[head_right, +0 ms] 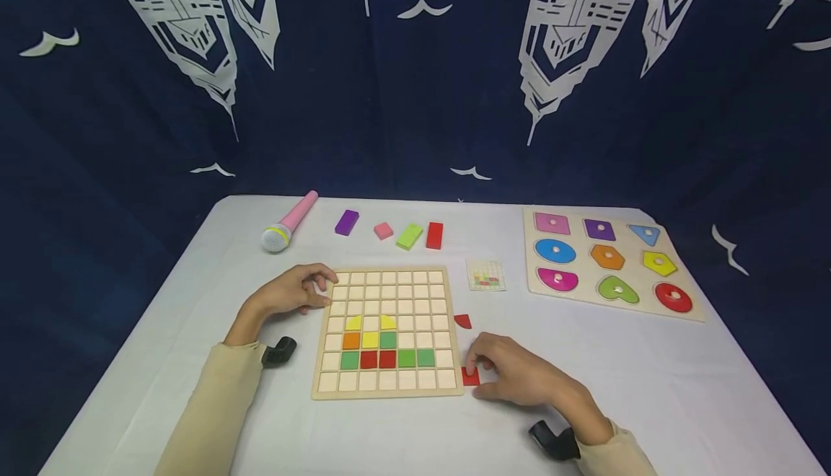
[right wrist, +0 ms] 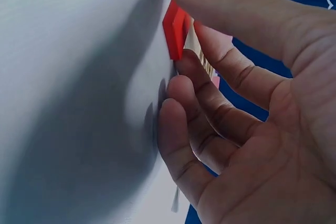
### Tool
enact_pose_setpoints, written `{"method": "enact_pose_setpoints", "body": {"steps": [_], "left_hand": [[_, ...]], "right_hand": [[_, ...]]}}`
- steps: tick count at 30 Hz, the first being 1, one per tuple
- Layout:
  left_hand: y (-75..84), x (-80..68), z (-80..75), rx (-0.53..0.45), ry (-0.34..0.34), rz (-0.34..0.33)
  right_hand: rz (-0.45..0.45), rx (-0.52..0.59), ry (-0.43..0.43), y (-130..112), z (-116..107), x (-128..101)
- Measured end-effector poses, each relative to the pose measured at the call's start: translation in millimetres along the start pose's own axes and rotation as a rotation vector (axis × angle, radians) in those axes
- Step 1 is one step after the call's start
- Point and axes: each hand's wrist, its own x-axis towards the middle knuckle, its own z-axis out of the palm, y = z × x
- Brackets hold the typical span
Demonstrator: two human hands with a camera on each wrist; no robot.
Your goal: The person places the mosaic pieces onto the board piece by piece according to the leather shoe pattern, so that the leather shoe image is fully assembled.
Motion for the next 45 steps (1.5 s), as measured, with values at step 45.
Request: {"method": "enact_pose_setpoints", "body": {"steps": [45], "left_hand": [[-1.0, 2.1, 0.0, 0.019, 0.014, -0.004]], "right_hand": [[-0.172, -0.009, -0.02, -38, -4, 84]]}}
